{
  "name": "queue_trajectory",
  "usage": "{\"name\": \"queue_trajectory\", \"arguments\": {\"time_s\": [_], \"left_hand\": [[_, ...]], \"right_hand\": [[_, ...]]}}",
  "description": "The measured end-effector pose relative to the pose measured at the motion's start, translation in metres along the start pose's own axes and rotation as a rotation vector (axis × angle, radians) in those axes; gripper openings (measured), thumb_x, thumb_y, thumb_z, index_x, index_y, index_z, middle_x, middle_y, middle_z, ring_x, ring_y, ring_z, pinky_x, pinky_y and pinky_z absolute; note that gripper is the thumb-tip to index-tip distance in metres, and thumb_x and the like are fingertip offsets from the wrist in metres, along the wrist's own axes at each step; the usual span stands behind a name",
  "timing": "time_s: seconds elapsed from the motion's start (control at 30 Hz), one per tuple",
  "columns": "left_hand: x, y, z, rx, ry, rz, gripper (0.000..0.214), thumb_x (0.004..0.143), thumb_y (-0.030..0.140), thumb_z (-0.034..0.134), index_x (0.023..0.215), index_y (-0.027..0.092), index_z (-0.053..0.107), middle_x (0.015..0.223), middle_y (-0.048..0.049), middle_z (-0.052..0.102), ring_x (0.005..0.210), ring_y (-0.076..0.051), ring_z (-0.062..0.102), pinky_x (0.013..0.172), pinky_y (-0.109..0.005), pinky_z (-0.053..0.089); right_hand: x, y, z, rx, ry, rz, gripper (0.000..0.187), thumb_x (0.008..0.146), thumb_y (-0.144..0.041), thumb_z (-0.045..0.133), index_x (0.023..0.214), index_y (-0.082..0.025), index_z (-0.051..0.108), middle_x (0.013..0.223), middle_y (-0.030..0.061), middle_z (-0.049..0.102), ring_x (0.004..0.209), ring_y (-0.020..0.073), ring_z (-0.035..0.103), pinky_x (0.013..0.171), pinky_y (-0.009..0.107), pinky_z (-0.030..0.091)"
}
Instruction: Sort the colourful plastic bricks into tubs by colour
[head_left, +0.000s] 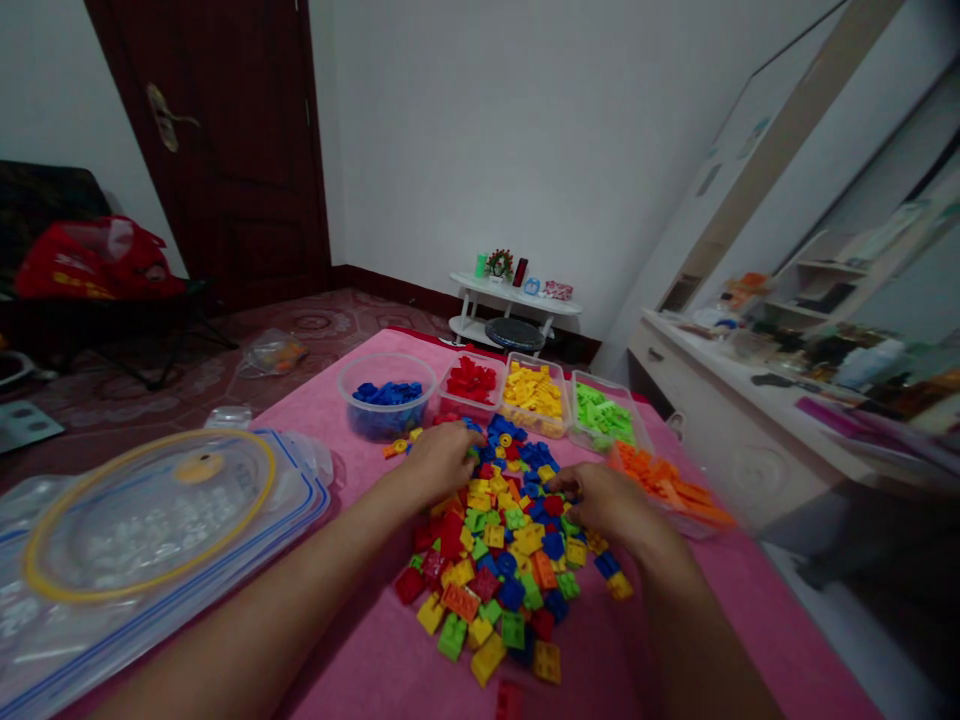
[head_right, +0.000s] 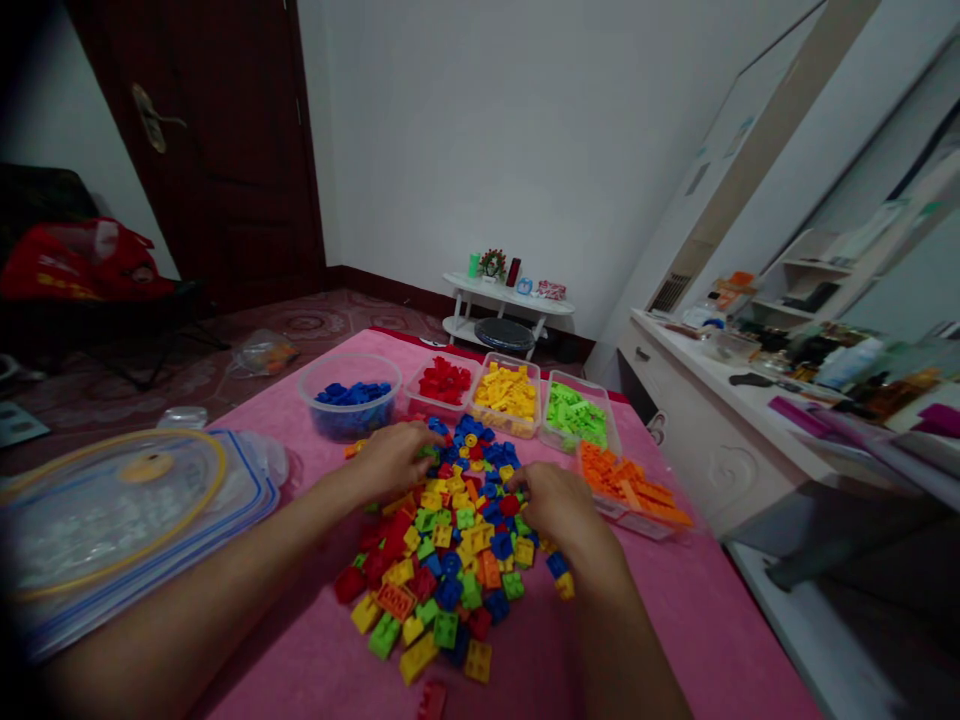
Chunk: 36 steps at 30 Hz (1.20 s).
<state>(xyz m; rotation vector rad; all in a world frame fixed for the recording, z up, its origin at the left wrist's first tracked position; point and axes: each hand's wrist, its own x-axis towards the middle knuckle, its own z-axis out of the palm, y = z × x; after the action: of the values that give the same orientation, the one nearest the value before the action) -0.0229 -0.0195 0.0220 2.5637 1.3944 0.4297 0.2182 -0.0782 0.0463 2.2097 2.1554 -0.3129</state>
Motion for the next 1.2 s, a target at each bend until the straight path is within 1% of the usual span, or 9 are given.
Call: {"name": "queue_trajectory", "arguments": {"time_s": [0.17,0.33,0.47,0.57,0.73,0.87,1.03,1.13,1.2], "left_hand": [[-0.001,0.003,0.017,0.052,-0.024,-0.045,0.028,0.081,0.026,0.054,0.105,0.026,0.067,0.109,-0.0093,0.060,0.095,-0.024,0.063,0.078,-0.032,0.049],[0.002,-0.001,0.017,-0.031,-0.029,-0.081,0.027,0.076,0.022,0.061,0.102,0.023,0.066,0.107,-0.0091,0.063,0.097,-0.024,0.062,0.080,-0.030,0.047],[0.006,-0.005,0.014,-0.164,-0.001,-0.088,0.030,0.075,0.021,0.062,0.104,0.022,0.068,0.105,-0.0078,0.068,0.100,-0.025,0.061,0.083,-0.031,0.044],[0.009,-0.006,0.013,-0.375,0.027,-0.069,0.027,0.076,0.027,0.060,0.099,0.017,0.070,0.095,-0.0070,0.071,0.089,-0.023,0.063,0.076,-0.029,0.045],[0.012,-0.005,0.019,-0.816,-0.078,-0.101,0.040,0.079,0.043,0.054,0.098,0.012,0.070,0.070,-0.0034,0.066,0.056,-0.014,0.055,0.049,-0.022,0.040],[0.012,-0.004,0.024,-0.871,-0.072,-0.098,0.040,0.077,0.045,0.057,0.097,0.013,0.070,0.064,-0.0018,0.062,0.052,-0.011,0.050,0.047,-0.020,0.037],[0.012,-0.003,0.023,-0.894,-0.073,-0.098,0.038,0.076,0.042,0.059,0.097,0.012,0.070,0.066,-0.0021,0.062,0.054,-0.012,0.051,0.047,-0.020,0.036],[0.011,0.000,0.020,-0.911,-0.060,-0.110,0.039,0.075,0.042,0.061,0.100,0.012,0.068,0.072,-0.0030,0.064,0.057,-0.012,0.052,0.051,-0.021,0.038],[0.009,0.004,0.016,-0.951,-0.071,-0.122,0.045,0.073,0.044,0.064,0.106,0.013,0.066,0.076,-0.0035,0.065,0.059,-0.012,0.054,0.052,-0.021,0.039]], "right_hand": [[0.003,-0.006,0.006,-0.043,-0.016,-0.051,0.051,0.068,-0.007,0.055,0.114,-0.028,0.067,0.104,0.0055,0.069,0.089,0.0205,0.064,0.070,0.025,0.042],[0.003,-0.004,0.009,-0.016,-0.031,-0.066,0.052,0.073,-0.008,0.048,0.118,-0.027,0.065,0.113,0.0057,0.067,0.100,0.0218,0.062,0.079,0.026,0.043],[0.006,0.000,0.016,0.012,0.003,-0.094,0.045,0.080,-0.014,0.045,0.121,-0.025,0.062,0.123,0.0070,0.062,0.111,0.0230,0.058,0.090,0.030,0.041],[0.007,0.001,0.017,0.004,-0.017,-0.094,0.046,0.081,-0.016,0.048,0.123,-0.027,0.061,0.125,0.0064,0.061,0.112,0.0237,0.057,0.089,0.031,0.041],[0.006,0.001,0.013,-0.020,-0.015,-0.069,0.033,0.077,-0.017,0.055,0.105,-0.027,0.069,0.108,0.0053,0.067,0.098,0.0217,0.062,0.078,0.027,0.042],[0.004,-0.001,0.010,-0.027,0.035,-0.078,0.017,0.071,-0.017,0.058,0.084,-0.022,0.069,0.094,0.0048,0.067,0.087,0.0190,0.062,0.070,0.025,0.039],[0.003,-0.005,0.003,0.023,0.094,-0.014,0.017,0.066,-0.011,0.054,0.070,-0.021,0.067,0.075,0.0021,0.067,0.072,0.0165,0.061,0.057,0.024,0.033],[0.002,-0.010,-0.002,0.175,0.165,-0.067,0.015,0.067,-0.010,0.052,0.068,-0.019,0.065,0.068,0.0018,0.064,0.066,0.0150,0.059,0.055,0.023,0.035],[0.000,-0.017,-0.004,0.437,0.156,-0.144,0.017,0.069,-0.010,0.049,0.077,-0.017,0.064,0.066,0.0006,0.061,0.060,0.0132,0.059,0.054,0.022,0.039]]}}
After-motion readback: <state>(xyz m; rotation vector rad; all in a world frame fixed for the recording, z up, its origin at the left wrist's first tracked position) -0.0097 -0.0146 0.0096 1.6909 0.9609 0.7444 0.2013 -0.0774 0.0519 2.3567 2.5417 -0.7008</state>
